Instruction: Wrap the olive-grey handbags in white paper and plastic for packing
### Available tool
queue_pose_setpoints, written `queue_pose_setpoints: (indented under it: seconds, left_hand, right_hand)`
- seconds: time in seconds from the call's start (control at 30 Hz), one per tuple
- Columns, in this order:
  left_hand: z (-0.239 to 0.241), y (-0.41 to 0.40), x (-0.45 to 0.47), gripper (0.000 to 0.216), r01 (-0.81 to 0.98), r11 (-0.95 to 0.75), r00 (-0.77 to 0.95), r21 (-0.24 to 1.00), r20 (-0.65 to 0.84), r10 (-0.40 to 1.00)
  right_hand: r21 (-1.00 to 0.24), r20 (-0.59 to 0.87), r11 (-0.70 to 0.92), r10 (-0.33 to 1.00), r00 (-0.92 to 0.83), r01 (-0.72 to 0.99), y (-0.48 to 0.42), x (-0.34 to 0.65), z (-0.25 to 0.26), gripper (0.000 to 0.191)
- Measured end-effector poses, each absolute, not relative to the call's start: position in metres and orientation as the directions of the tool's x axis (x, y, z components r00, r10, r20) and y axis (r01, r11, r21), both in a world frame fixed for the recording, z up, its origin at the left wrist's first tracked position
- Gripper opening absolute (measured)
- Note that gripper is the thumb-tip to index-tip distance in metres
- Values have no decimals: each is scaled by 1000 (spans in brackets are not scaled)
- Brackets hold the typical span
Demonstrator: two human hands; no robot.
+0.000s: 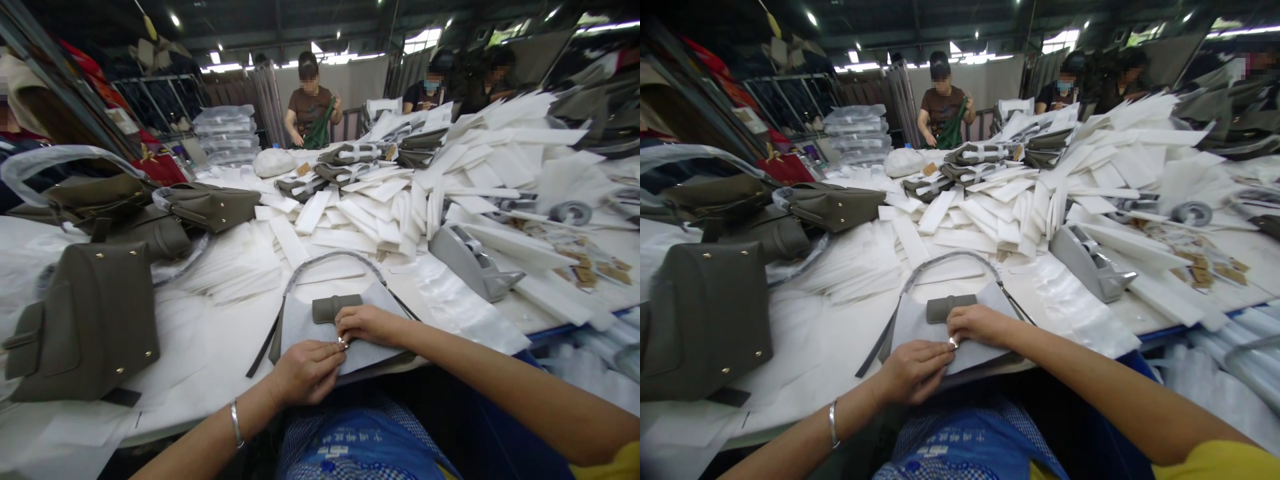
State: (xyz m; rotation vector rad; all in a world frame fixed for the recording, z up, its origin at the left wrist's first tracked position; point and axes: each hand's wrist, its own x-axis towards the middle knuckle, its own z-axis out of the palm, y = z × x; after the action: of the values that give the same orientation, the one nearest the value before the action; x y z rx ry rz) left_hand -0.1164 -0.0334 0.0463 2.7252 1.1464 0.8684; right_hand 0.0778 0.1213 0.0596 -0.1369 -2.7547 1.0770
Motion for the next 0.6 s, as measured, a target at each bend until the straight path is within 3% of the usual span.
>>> queue_pose_setpoints:
  seconds: [0.23,0.33,0.53,0.6]
  left_hand:
    - [39,-34,-118,36,631,-723,544,280,504,670]
    - [37,-34,-118,36,630,-725,546,278,505,668]
    - [38,-33,-118,34,625,-728,525,281,538,659]
    - [39,-32,-118,34,621,-732,518,280,554,652]
  right_hand:
    - [-643,58,739,311,-949,203,108,71,60,13]
    - [-621,0,742,321,-947,252,119,59,79,22]
    - [-491,76,705,619,-782,511,194,-30,113,27]
    - [-464,73,659,694,-716,592,215,-66,107,42]
